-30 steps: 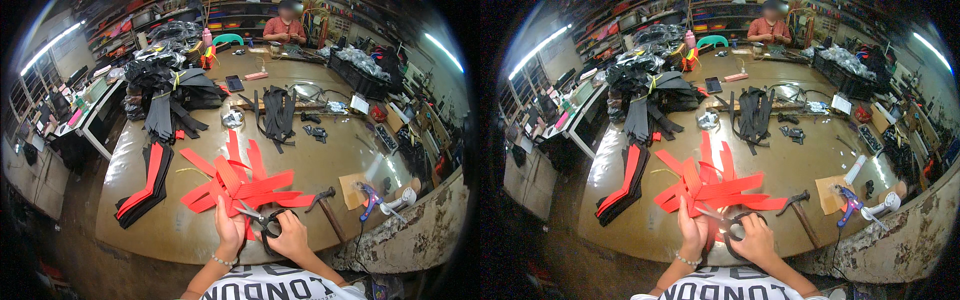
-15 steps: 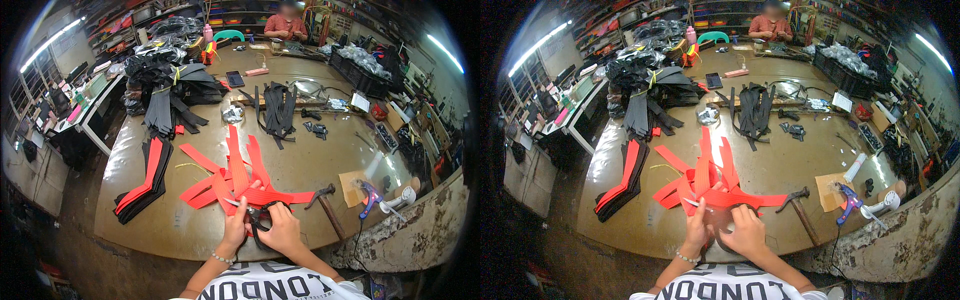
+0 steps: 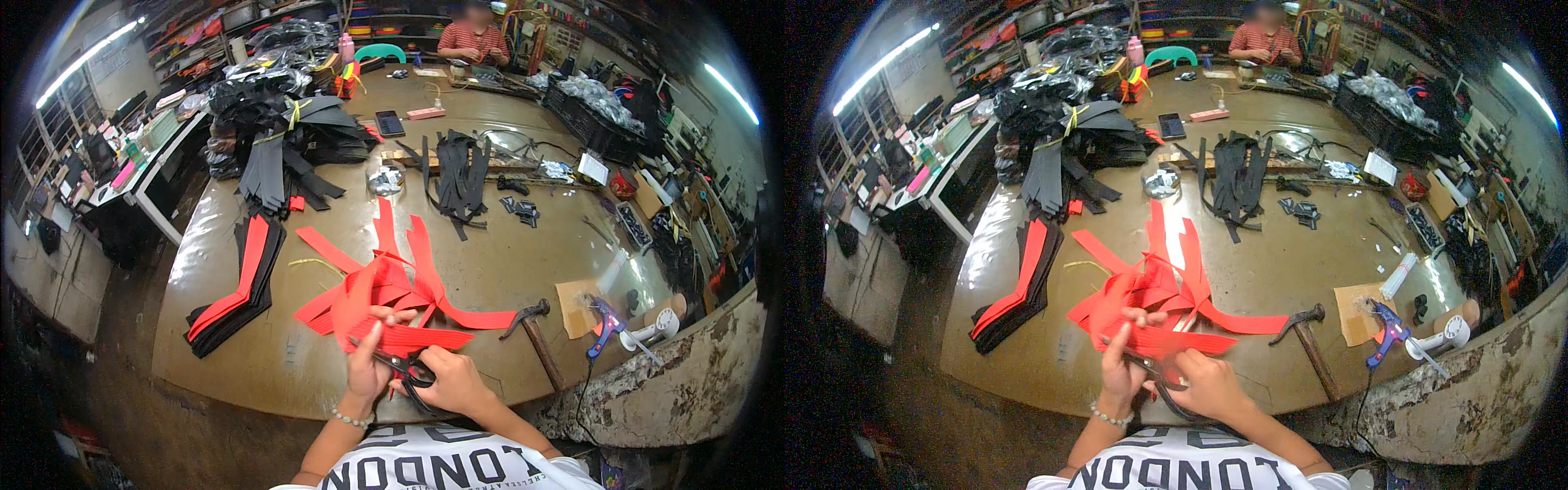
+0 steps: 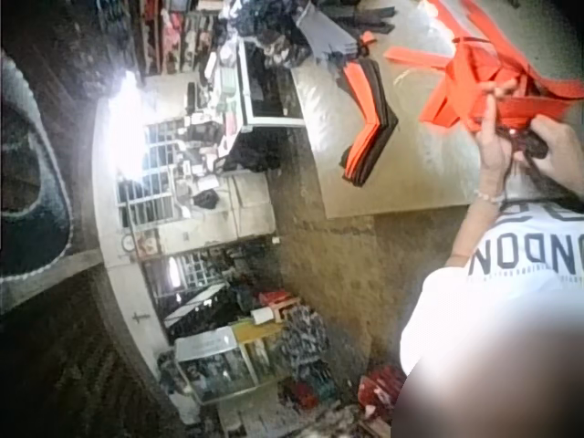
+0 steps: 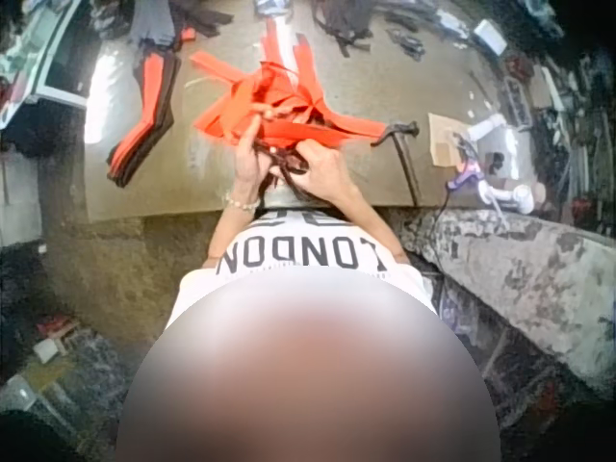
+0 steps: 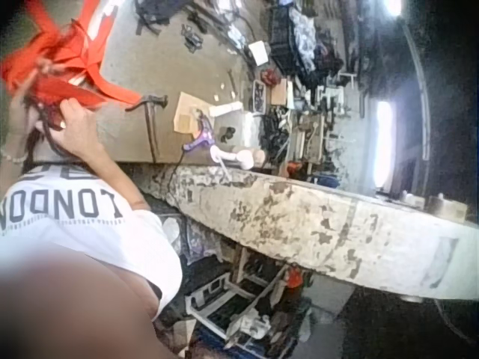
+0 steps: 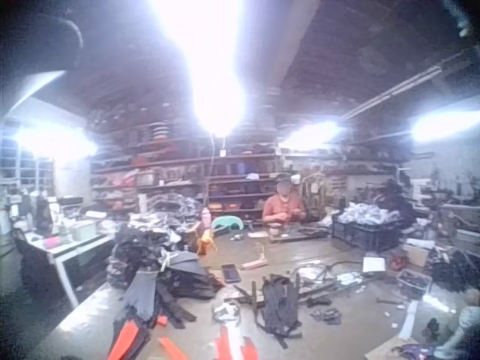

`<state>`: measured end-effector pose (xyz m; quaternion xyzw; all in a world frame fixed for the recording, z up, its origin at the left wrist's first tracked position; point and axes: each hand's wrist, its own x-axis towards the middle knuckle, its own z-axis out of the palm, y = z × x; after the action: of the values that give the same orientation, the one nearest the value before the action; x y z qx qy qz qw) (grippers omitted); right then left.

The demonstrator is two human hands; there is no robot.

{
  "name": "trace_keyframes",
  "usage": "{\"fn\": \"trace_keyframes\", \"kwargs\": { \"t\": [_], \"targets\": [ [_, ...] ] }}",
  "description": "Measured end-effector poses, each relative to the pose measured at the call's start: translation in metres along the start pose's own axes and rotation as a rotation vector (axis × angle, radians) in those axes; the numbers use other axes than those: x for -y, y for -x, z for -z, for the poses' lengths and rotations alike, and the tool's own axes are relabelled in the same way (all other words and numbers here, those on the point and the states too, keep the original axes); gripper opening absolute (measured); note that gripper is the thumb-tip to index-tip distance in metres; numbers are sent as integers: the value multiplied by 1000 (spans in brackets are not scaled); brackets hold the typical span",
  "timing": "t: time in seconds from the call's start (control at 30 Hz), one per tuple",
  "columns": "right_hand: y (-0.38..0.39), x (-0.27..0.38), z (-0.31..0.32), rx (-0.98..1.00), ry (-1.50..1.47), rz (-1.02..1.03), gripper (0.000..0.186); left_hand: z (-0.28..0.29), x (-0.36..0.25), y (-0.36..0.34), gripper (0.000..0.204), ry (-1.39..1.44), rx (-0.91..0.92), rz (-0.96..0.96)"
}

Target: The person cuts multiple red and black fabric strips into shorter pieces using scissors. They repeatedly pick up strips, cut them, and place the cut pieces on the table, then gather and stack the finished pieces.

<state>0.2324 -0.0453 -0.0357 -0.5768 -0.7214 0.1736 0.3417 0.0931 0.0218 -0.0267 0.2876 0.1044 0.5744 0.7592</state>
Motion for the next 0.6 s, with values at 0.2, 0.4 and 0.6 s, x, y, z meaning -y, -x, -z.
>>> {"fn": "trace_keyframes", "kwargs": {
  "t": [0.2,0.4,0.6],
  "targets": [
    [7,-23,7,-4,150,-75,39,-5,-125,24,25,-743,-290,-693],
    [8,-45,-4,-73,254,-167,38,43,-237,0,37,-2370,-828,-600],
    [14,-52,-2,-160,198,-135,37,173,-172,-34,80,-2449,-685,55]
  ]
}}
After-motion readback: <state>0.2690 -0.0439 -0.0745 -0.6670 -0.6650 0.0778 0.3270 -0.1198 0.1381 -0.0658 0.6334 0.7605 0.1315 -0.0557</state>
